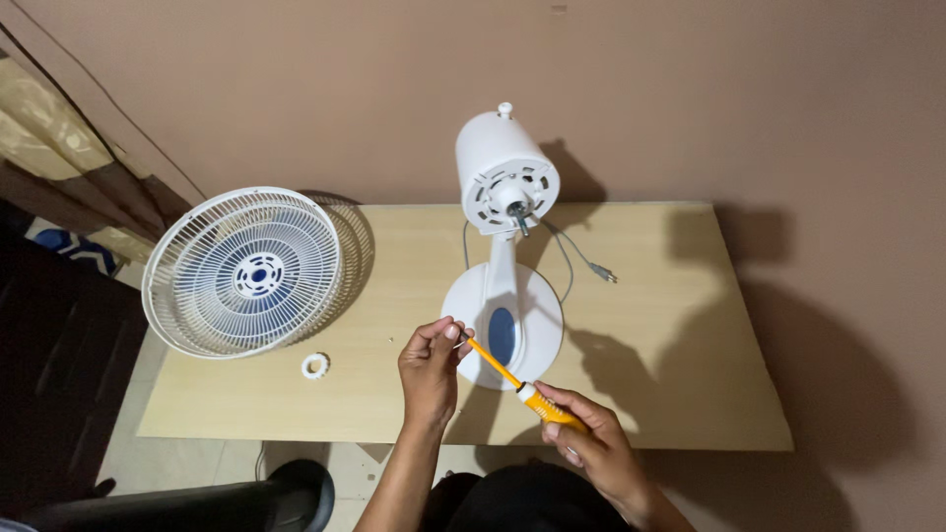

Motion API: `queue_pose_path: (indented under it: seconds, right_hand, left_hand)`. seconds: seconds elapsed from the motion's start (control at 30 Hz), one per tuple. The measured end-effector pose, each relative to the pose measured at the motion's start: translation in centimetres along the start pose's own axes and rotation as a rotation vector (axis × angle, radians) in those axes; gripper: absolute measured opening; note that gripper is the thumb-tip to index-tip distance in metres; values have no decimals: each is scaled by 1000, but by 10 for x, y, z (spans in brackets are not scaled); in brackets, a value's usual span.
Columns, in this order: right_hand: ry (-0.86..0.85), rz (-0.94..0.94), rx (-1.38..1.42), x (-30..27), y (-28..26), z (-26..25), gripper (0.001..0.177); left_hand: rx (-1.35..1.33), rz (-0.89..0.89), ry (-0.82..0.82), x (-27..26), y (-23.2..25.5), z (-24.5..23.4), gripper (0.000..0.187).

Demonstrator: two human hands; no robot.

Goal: The person assembles a white table fan by first tightening a screw on the motor housing with a screwdriver. They then attach the front grill, secure it with a plastic nut, and finally install the blue fan blade onto the motor shaft.

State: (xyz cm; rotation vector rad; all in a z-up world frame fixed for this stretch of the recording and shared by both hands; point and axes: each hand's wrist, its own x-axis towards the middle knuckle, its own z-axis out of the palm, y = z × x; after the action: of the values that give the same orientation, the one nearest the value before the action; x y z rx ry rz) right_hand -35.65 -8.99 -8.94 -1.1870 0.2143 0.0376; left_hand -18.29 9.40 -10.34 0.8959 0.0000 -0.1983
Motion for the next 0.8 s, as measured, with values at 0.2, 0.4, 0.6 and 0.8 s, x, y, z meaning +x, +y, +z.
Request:
queue_pose_path:
  seconds: [0.2,0.4,0.6,0.8]
  right_hand:
    - [-30,-38,-19,-5,-15,-37,57]
    - [-99,120,508,-2,-30,-59,56]
    - [115,-142,39,0,-41,-46,55]
    - [260,-253,-229,5,-69,-30,56]
  left_hand:
    - [-95,-135,-109,7,-11,36,20]
    - [-192,-209,-171,15,-22,69,23]
    - [-344,-318,-246,35,-33,102,22]
    - [-525,-432,-362,60,-42,130,16]
